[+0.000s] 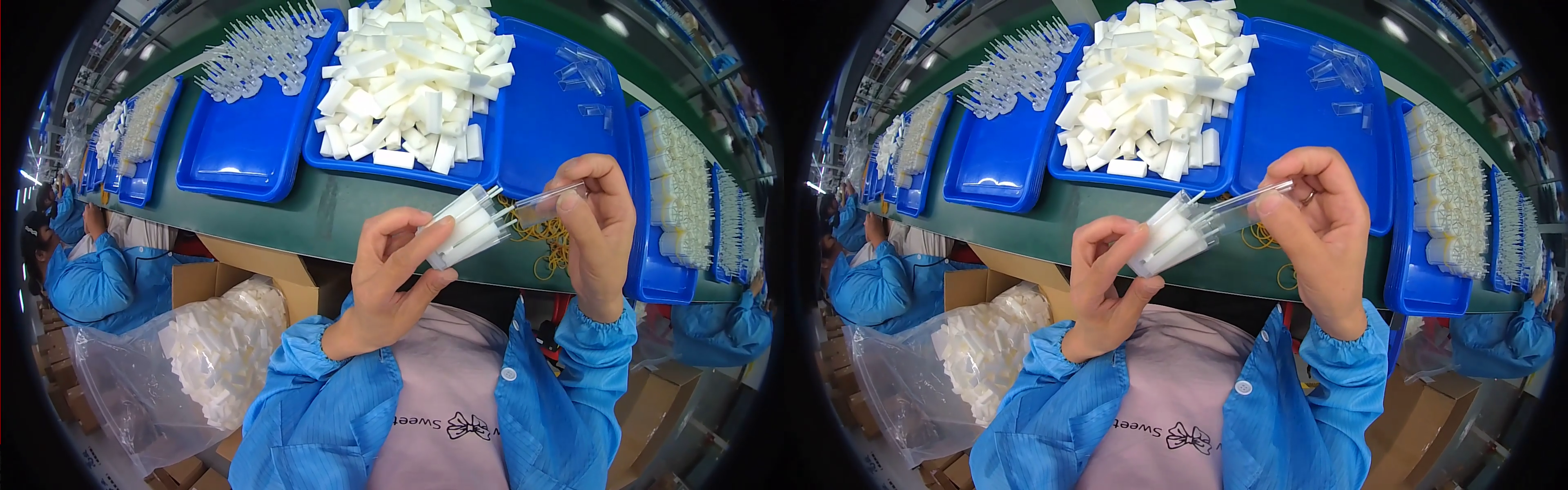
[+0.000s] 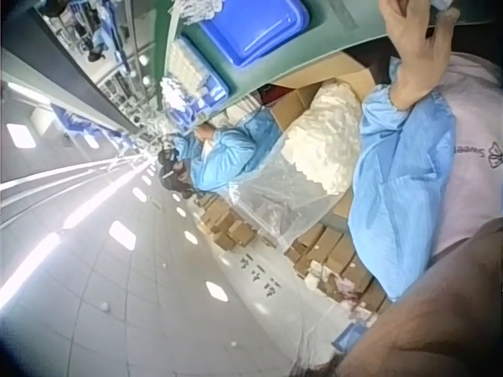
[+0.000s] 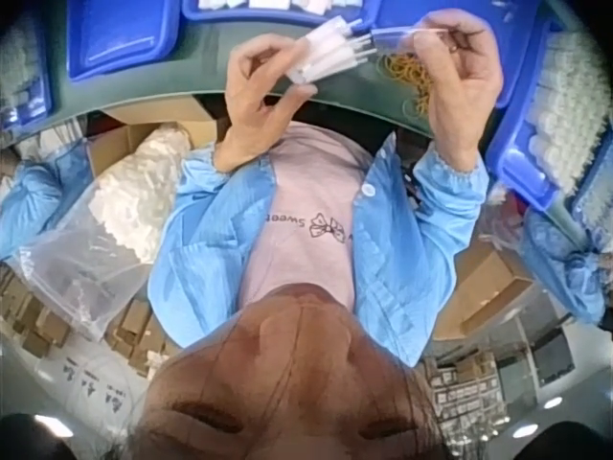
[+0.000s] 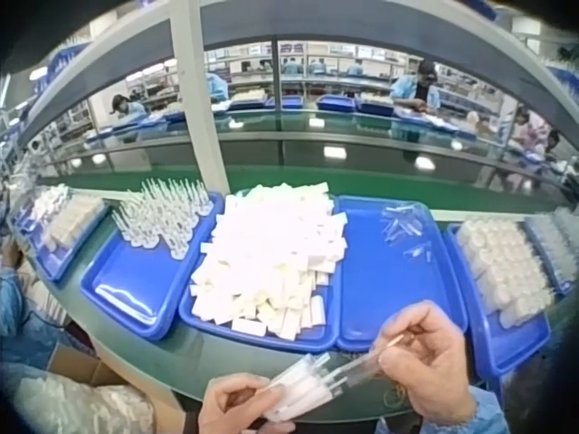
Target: The person places plastic sleeves over foam-loaded pin bases, secures them with rubber bands, and sets the finished units onto a tray. The person then assembles new units by mounting foam blocks onto plastic pins of a base by hand.
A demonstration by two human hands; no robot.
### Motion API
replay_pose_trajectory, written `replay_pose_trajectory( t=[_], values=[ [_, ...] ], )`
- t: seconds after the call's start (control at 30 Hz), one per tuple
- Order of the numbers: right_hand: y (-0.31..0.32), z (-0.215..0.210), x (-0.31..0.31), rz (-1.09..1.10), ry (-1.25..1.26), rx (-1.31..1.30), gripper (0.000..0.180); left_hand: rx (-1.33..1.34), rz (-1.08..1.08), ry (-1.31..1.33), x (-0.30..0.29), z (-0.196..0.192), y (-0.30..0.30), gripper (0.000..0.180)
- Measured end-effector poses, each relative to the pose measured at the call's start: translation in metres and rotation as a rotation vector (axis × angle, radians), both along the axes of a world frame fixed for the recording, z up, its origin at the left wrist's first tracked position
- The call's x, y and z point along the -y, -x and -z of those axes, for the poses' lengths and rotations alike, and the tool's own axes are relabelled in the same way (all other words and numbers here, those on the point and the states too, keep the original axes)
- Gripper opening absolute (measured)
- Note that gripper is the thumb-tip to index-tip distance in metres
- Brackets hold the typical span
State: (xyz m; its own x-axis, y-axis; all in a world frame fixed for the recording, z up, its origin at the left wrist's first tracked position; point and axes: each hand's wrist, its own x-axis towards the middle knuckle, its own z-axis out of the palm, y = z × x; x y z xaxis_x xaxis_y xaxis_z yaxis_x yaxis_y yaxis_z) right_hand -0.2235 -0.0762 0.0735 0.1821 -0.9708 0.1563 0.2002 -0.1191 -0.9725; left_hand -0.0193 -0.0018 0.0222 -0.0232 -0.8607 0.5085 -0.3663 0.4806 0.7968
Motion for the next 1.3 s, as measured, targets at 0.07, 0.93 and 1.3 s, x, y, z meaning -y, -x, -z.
replay_pose_trajectory(
  t=[0.07, 0.93, 1.3],
  values=[
    [0.000, 0.001, 0.000, 0.008, 0.000, 0.010, 0.021, -0.004, 0.009, 0.026, 0.001, -0.002, 0.001, 0.045],
    [-0.003, 0.009, -0.004, -0.075, -0.117, 0.016, 0.023, 0.125, 0.009, 0.083, 0.001, -0.011, 0.007, 0.046],
    [-0.003, 0.009, 0.003, -0.116, -0.112, 0.023, 0.024, 0.156, 0.045, 0.055, 0.006, -0.009, 0.006, 0.048]
  ],
)
